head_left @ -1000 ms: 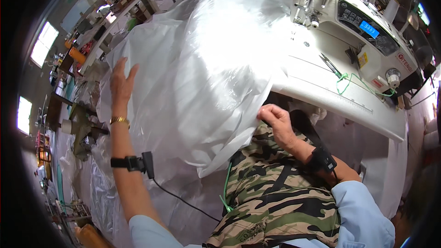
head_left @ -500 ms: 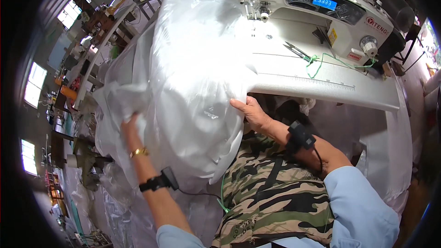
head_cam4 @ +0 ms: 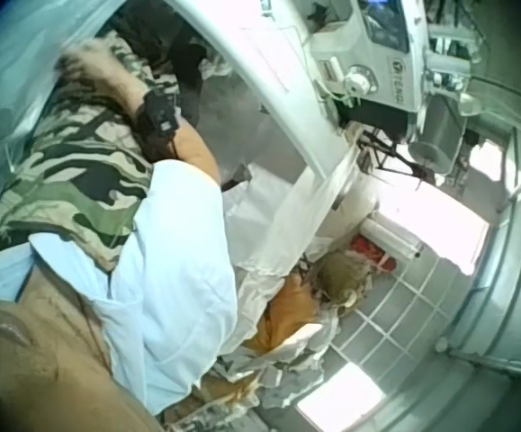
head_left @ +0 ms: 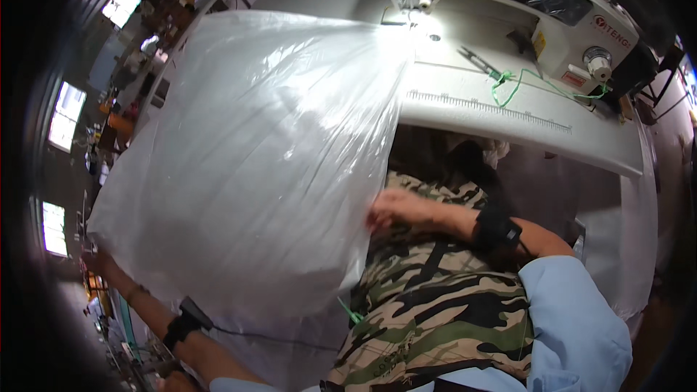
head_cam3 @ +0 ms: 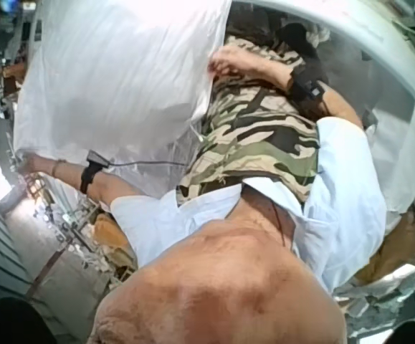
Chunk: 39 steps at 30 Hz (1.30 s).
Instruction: Sewing a large white plastic or fabric sheet using an industrial sewing machine
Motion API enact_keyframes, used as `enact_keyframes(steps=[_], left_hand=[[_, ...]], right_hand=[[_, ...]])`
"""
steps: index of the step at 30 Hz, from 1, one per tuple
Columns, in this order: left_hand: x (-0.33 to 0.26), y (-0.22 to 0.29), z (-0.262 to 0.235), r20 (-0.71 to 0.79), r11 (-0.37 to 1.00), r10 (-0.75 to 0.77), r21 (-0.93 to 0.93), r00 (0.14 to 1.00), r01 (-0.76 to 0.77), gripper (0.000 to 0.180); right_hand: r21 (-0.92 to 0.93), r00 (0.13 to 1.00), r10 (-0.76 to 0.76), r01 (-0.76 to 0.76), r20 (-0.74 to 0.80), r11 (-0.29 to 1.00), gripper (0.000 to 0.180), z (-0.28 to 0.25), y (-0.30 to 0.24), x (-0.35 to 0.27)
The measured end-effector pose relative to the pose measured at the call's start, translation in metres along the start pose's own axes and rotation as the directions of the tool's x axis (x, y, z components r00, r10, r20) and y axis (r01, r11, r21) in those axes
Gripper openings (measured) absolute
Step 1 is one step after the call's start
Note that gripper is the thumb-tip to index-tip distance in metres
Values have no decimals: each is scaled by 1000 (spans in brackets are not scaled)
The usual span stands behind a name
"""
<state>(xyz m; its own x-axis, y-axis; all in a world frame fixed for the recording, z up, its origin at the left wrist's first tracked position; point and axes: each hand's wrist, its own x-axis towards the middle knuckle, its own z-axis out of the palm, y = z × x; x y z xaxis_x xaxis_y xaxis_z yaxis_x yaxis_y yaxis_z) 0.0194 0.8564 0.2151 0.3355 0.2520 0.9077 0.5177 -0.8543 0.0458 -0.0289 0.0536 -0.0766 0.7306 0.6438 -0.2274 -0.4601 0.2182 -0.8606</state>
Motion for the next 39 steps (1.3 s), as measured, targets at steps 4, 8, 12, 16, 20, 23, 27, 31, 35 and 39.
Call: enact_keyframes(steps=[4, 8, 12, 16, 20, 23, 27, 31, 35, 39], left_hand=[[-51, 335, -89, 129, 641, 576, -683, 807, -349, 46], [-172, 501, -215, 46, 149, 854, -976, 518, -160, 38], [-248, 590, -224, -25, 50, 933, -979, 359, -197, 30], [-271, 614, -120, 339, 469, 854, -830, 394, -302, 43], [-278, 595, -32, 489, 617, 720, -775, 493, -132, 53], [-270, 597, -23, 506, 617, 726, -778, 465, -116, 53], [-260, 591, -26, 505, 627, 710, -770, 490, -115, 54], [-246, 609, -100, 280, 355, 815, -933, 507, -56, 47], [-279, 598, -225, 41, 145, 848, -977, 528, -158, 39], [-317, 581, -262, 100, 260, 853, -932, 513, -251, 27]], right_hand=[[141, 734, 29, 91, -679, 986, 26, -26, 1, -8], [4, 640, -83, 133, -764, 991, 33, -16, 6, 11], [74, 758, -116, 212, -642, 974, 25, -16, 10, 38], [15, 831, -97, 125, -548, 992, 23, -31, 14, 29], [-215, 958, -213, 171, -194, 962, 29, 7, -35, -42], [-41, 955, -185, 181, -230, 983, 31, 9, -42, -64], [69, 957, -26, 48, -287, 996, 36, 14, -26, -62], [46, 935, -112, 135, -336, 990, 37, 13, -20, -64], [-16, 896, -278, 291, -347, 957, 38, 23, -12, -64], [-77, 881, -287, 279, -376, 957, 40, 32, -7, -66]])
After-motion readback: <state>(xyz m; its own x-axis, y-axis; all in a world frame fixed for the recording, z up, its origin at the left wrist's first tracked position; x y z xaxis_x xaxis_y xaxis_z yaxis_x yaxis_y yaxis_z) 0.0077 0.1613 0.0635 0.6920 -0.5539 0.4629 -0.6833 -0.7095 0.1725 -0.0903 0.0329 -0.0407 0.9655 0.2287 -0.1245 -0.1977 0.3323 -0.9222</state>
